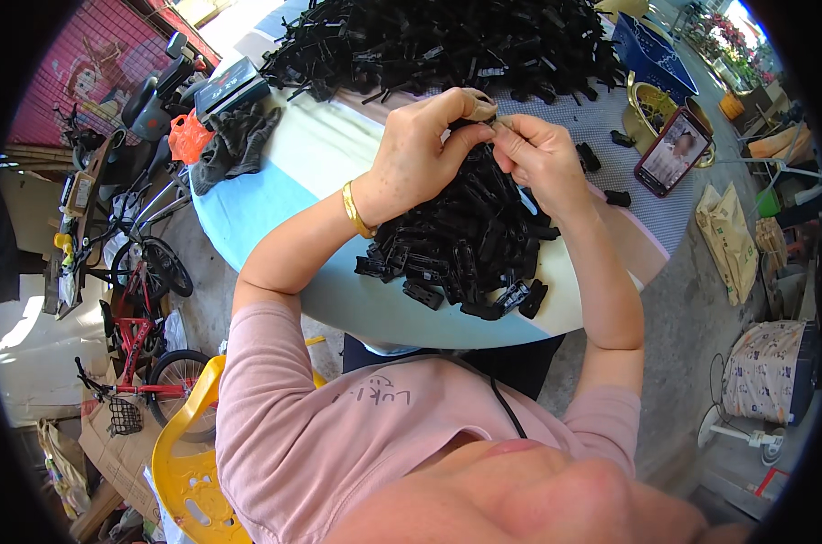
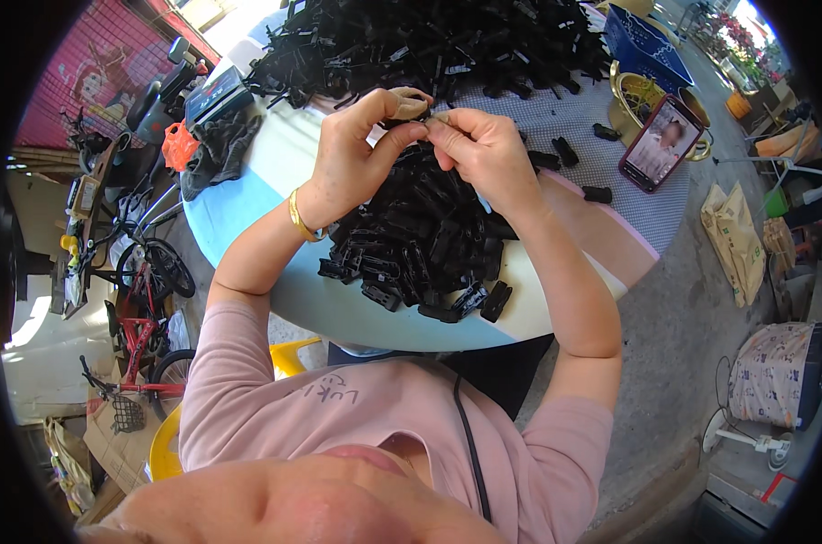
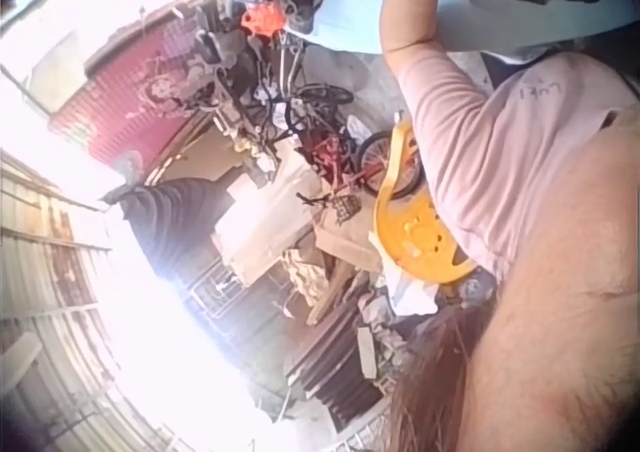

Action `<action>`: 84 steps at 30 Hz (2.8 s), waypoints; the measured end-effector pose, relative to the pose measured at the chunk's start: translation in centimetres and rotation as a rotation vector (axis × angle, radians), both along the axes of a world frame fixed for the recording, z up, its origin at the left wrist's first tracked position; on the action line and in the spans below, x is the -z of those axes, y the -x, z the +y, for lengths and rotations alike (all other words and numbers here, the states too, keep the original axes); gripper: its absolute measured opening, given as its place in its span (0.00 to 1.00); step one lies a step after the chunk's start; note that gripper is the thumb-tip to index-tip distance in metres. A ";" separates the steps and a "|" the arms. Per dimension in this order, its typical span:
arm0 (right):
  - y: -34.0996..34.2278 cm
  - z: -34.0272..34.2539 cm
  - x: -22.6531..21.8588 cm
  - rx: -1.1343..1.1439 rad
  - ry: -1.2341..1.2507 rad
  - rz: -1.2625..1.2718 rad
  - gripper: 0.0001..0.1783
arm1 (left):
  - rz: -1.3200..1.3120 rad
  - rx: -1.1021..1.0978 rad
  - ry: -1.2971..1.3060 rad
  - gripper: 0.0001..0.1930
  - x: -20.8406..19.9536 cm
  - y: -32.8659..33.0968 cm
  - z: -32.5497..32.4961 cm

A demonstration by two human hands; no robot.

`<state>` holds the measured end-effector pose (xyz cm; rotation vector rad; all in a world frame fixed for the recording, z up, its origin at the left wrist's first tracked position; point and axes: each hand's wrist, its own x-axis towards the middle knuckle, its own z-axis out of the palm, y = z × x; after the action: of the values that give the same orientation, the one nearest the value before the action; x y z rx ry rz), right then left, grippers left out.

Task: Assembling small black plastic mechanical components by hand on a workstation.

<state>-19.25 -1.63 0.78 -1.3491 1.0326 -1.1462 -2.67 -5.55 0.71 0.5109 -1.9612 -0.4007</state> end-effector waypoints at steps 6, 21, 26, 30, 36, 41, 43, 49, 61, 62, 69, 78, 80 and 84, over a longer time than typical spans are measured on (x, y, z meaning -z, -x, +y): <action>-0.5 -0.5 0.9 0.177 0.617 0.114 0.07 | 0.402 0.348 -0.508 0.16 -1.3 0.5 0.6; 0.2 0.0 0.1 0.211 0.588 0.146 0.08 | 0.131 0.506 -0.993 0.16 -2.0 -0.1 0.6; 0.3 -0.9 1.0 0.207 0.480 0.235 0.08 | 0.032 0.490 -0.685 0.21 -1.0 0.0 0.8; 0.4 -0.5 0.2 0.062 0.155 -0.054 0.07 | -0.033 0.298 -0.588 0.19 -0.5 0.0 0.3; -0.1 -0.2 0.3 0.108 0.200 0.075 0.10 | 0.235 0.366 -0.644 0.17 -0.3 0.1 -0.5; 0.2 0.1 0.0 0.121 0.277 0.210 0.11 | -0.030 0.253 -0.625 0.18 -1.3 -0.6 -0.3; 0.2 0.1 0.0 0.123 0.301 0.252 0.11 | -0.078 0.216 -0.615 0.18 -1.7 -0.7 0.0; -0.1 0.5 -0.4 0.104 0.220 0.181 0.10 | -0.003 0.291 -0.562 0.14 -1.0 -0.6 -0.2; 1.5 -1.3 0.7 0.135 0.228 -0.033 0.09 | -0.142 0.176 -0.274 0.13 -2.3 -1.2 -0.8; 1.9 -1.7 0.8 0.232 0.245 -0.082 0.09 | -0.262 0.212 -0.326 0.14 -2.7 -1.7 -1.0; 1.7 -3.7 3.3 0.534 0.659 0.458 0.08 | -0.406 0.087 -0.584 0.15 1.1 -0.1 -8.1; 2.6 -4.5 4.1 0.582 0.840 0.691 0.05 | -0.792 -0.325 0.088 0.24 5.5 6.7 -11.6; 2.5 -4.4 4.1 0.588 0.843 0.699 0.05 | -0.839 -0.309 0.088 0.23 5.7 7.3 -11.7; 2.5 -4.3 4.1 0.572 0.858 0.706 0.04 | -0.866 -0.325 0.125 0.25 6.2 7.6 -12.5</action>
<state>-21.75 -5.93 -3.29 -2.3358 1.5832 -1.6960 -10.29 -18.01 -5.53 1.0201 -2.6302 0.1981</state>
